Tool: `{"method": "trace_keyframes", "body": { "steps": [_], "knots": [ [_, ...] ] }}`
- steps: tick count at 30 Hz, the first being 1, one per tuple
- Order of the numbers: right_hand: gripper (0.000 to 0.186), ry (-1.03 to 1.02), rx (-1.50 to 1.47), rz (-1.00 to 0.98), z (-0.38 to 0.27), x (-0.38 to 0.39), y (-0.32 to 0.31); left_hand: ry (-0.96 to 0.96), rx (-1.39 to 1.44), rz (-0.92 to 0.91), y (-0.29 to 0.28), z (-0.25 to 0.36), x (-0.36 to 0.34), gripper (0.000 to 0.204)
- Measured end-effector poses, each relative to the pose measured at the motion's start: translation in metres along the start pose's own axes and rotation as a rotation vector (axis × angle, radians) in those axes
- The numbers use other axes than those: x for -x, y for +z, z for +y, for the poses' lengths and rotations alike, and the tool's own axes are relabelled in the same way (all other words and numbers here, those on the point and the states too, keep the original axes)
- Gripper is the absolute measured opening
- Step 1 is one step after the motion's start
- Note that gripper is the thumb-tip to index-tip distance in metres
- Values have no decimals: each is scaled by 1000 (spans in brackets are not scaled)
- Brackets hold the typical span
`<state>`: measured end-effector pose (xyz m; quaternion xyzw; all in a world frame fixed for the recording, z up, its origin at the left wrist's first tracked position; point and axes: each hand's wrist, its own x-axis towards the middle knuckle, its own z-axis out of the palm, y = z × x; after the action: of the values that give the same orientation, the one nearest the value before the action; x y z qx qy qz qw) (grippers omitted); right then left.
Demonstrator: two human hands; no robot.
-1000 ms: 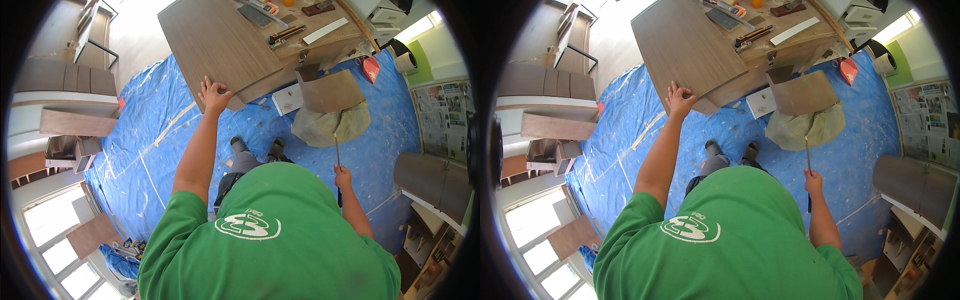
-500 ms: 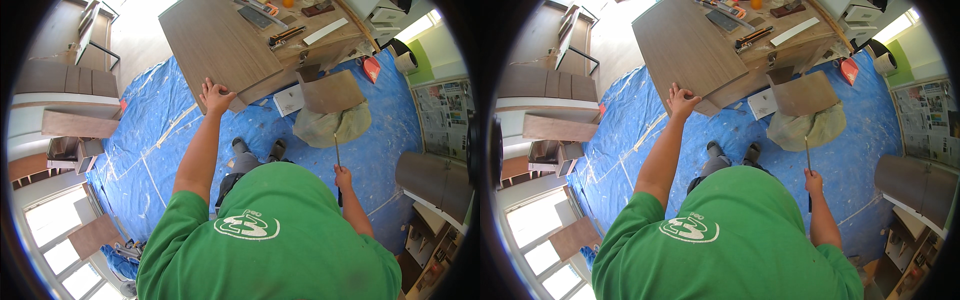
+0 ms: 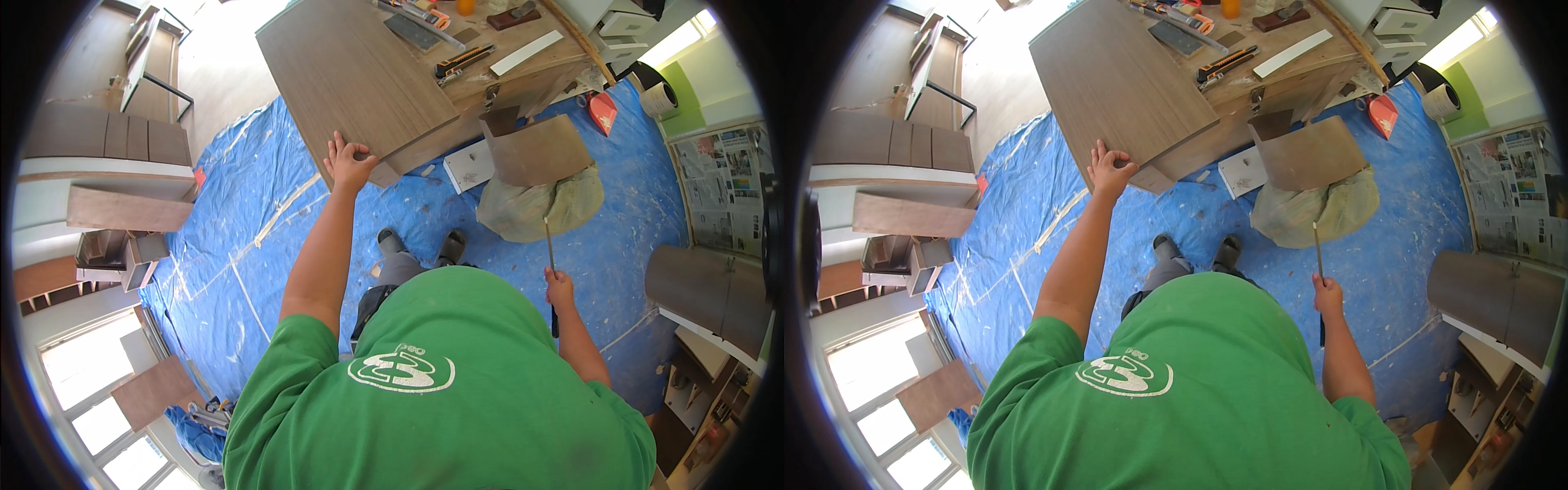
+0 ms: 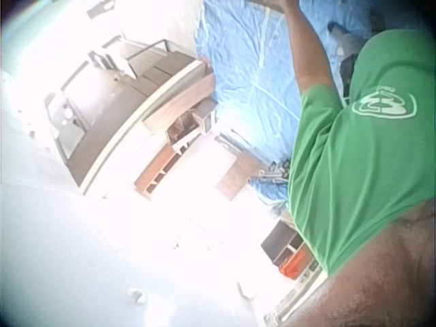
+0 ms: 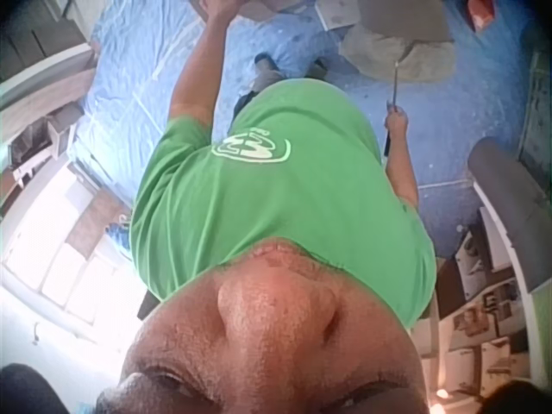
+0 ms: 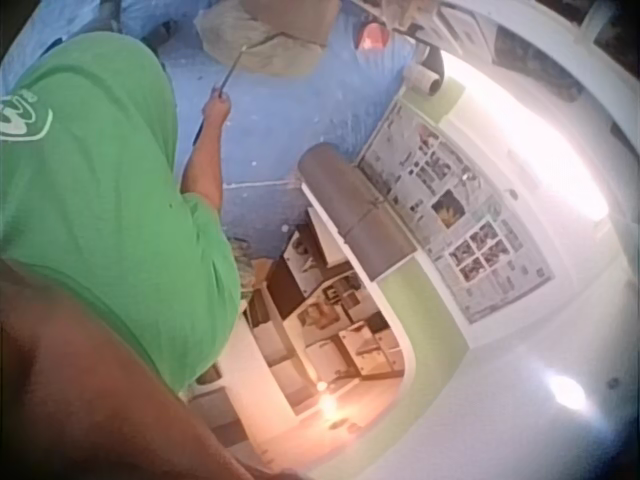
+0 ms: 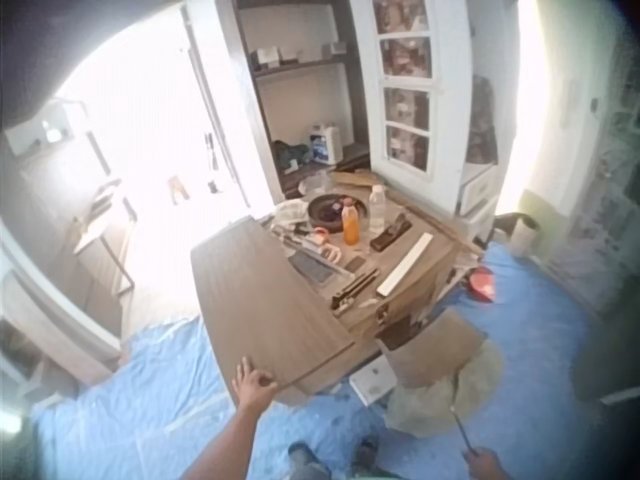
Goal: The person sands the edge of a cabinet door with a sanding block, then uses a chisel to clean the edge and a utility knife to trim the edge banding. The person continues to scrape and smooth the edge with the chisel.
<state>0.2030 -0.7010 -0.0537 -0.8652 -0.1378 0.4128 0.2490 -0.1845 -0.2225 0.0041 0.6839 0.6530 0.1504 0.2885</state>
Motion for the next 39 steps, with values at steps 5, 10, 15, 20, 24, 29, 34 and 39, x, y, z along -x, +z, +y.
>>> {"method": "trace_keyframes", "body": {
  "steps": [5,10,15,20,24,29,34,39],
  "knots": [
    [53,43,-13,-1,2,3,3,-9,-60,8,-2,8,6,40],
    [54,40,-11,26,0,2,0,50,-140,-18,-3,15,16,52],
    [53,29,-38,6,-8,1,-1,32,-59,21,0,6,9,51],
    [53,38,-4,22,-7,0,-6,72,-113,-12,0,10,11,48],
    [52,28,15,24,-6,1,-3,152,-206,-7,-2,1,16,50],
    [50,36,-8,25,-1,-3,-4,188,-146,57,3,9,20,41],
    [53,43,-46,24,-9,3,2,504,-146,199,14,-20,27,16],
    [52,60,25,26,-10,0,-8,718,-196,204,22,-10,18,11]
  ]
}}
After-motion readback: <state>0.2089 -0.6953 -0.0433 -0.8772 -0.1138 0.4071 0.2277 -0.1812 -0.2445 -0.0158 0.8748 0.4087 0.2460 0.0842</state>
